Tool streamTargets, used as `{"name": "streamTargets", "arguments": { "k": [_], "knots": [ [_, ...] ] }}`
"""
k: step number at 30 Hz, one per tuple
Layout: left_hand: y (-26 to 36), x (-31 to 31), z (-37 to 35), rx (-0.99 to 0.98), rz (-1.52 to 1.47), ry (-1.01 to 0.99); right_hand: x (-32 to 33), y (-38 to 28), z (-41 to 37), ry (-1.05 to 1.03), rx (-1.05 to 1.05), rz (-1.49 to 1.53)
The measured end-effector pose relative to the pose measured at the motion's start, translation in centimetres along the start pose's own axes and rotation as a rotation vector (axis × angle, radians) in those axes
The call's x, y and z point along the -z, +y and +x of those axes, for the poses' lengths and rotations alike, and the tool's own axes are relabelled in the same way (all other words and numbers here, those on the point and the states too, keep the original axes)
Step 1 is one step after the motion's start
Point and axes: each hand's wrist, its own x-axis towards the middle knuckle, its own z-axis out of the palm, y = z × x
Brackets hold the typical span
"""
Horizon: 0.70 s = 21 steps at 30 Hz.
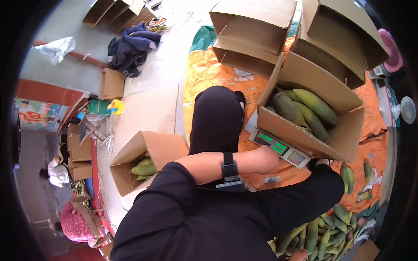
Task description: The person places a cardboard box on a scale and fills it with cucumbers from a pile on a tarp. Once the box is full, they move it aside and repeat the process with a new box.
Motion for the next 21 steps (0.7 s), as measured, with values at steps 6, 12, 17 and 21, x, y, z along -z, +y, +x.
{"name": "streamTargets", "arguments": {
  "k": [6,12,17,21],
  "knots": [
    [-0.6,0.2,-0.3,-0.053,0.024,0.143,11.0,-6.5,3.6,0.347,-0.019,0.389],
    [-0.6,1.9,-0.9,-0.305,-0.042,0.442,30.6,-21.7,-0.6,0.537,0.275,0.919],
    [0.1,7.7,-3.3,-0.444,-0.262,0.952,39.3,-32.7,-4.4,0.418,0.756,1.52],
    [-0.6,12.4,-3.7,-0.45,-0.23,1.312,40.2,-40.6,-6.0,0.18,0.963,1.613]
  ]
}}
